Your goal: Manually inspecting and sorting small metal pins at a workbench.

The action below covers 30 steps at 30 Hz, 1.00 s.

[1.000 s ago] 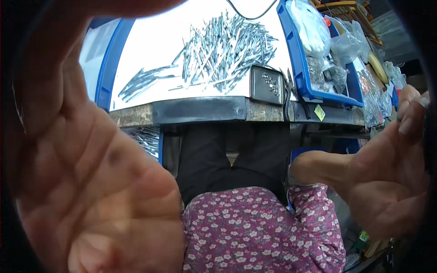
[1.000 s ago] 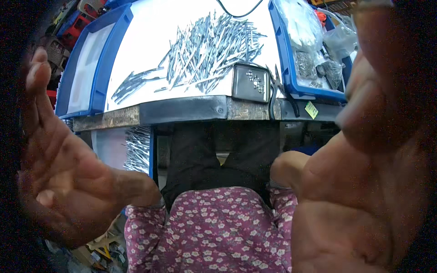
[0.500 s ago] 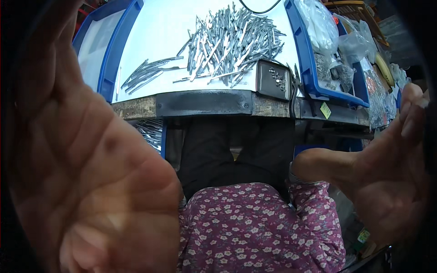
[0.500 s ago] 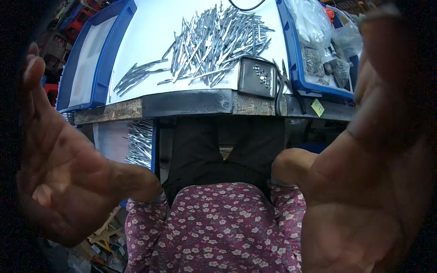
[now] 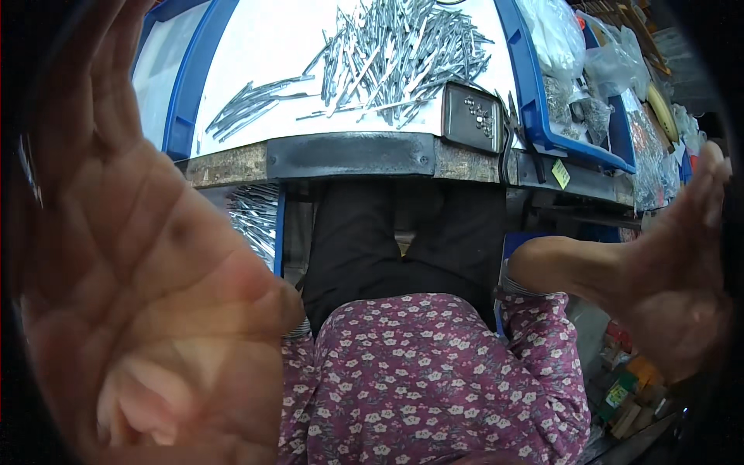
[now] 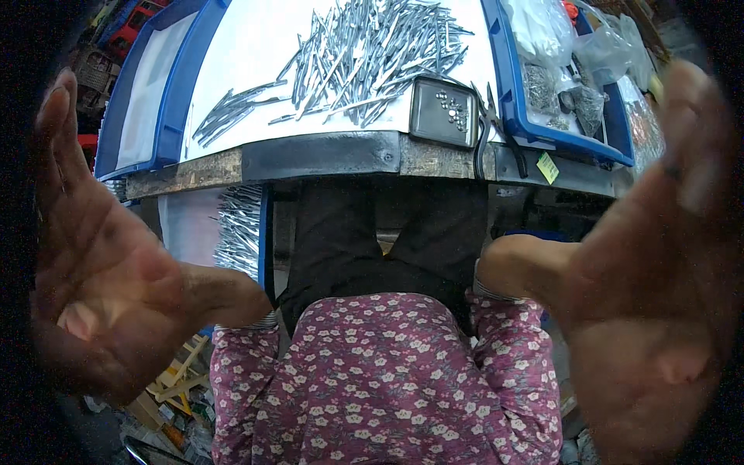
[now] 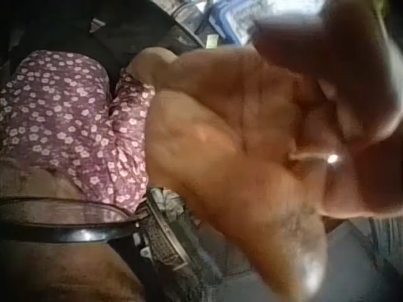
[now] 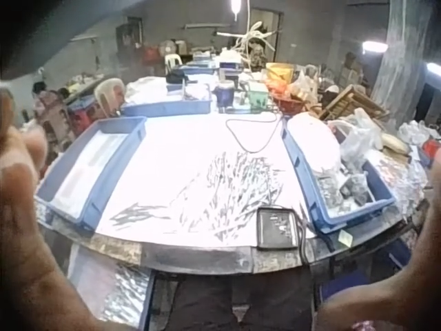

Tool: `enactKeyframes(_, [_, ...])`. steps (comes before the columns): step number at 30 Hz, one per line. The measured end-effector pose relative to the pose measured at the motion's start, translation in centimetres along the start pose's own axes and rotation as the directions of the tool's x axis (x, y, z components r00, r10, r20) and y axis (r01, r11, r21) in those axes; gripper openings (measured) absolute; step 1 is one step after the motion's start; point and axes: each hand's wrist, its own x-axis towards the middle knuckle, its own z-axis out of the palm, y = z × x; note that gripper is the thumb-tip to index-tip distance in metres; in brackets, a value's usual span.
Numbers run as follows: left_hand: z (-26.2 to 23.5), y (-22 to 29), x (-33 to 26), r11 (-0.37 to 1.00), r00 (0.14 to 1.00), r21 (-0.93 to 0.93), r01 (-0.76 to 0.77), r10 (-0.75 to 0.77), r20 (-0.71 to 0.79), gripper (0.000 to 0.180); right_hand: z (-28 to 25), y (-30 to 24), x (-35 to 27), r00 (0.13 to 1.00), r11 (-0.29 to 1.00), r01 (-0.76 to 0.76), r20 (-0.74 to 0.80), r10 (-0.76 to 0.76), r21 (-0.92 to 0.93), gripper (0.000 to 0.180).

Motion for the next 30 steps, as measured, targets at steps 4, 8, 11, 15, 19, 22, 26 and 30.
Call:
enactKeyframes(4, [0.2, 0.6, -0.6, 1.000, 1.000, 0.014, -0.004, 0.004, 0.004, 0.026, -0.2, -0.4, 0.1, 1.000, 1.000, -0.010, 0.003, 0.010, -0.014, 0.038])
enactKeyframes(8, [0.1, 0.6, -0.5, 1.000, 1.000, 0.022, -0.002, 0.002, 0.007, 0.026, -0.2, 0.1, 0.1, 1.000, 0.999, -0.020, -0.002, 0.020, -0.037, 0.038])
enactKeyframes(11, [-0.1, 0.7, -0.1, 1.000, 1.000, 0.029, -0.010, 0.010, 0.000, 0.025, 0.0, 0.6, 0.0, 0.999, 0.995, -0.038, -0.021, 0.036, -0.094, 0.038])
enactKeyframes(15, [-0.7, 1.1, 0.4, 0.999, 1.000, 0.048, -0.026, 0.026, -0.005, 0.025, 0.8, 2.3, -0.6, 0.982, 0.940, -0.130, -0.171, 0.078, -0.317, 0.039])
enactKeyframes(19, [-2.3, 1.0, 1.5, 0.994, 0.998, 0.094, -0.056, 0.059, -0.030, 0.025, 1.9, 7.2, -3.3, 0.879, 0.795, -0.377, -0.455, 0.145, -0.474, 0.023])
enactKeyframes(22, [-2.9, -0.8, 1.3, 0.975, 0.990, 0.215, 0.048, -0.019, -0.137, 0.024, 1.4, 10.4, -5.6, 0.742, 0.586, -0.638, -0.604, 0.293, -0.500, 0.015])
enactKeyframes(26, [-1.1, -5.4, -2.8, 0.759, 0.875, 0.449, 0.472, -0.465, -0.134, 0.015, 0.4, 12.5, -9.5, 0.666, 0.600, -0.706, -0.638, 0.386, -0.375, 0.013])
enactKeyframes(30, [-0.8, -10.1, -6.2, 0.622, 0.831, 0.679, 0.390, -0.555, 0.031, 0.015, -1.0, 13.3, -12.0, 0.672, 0.422, -0.736, -0.647, 0.360, -0.530, 0.013])
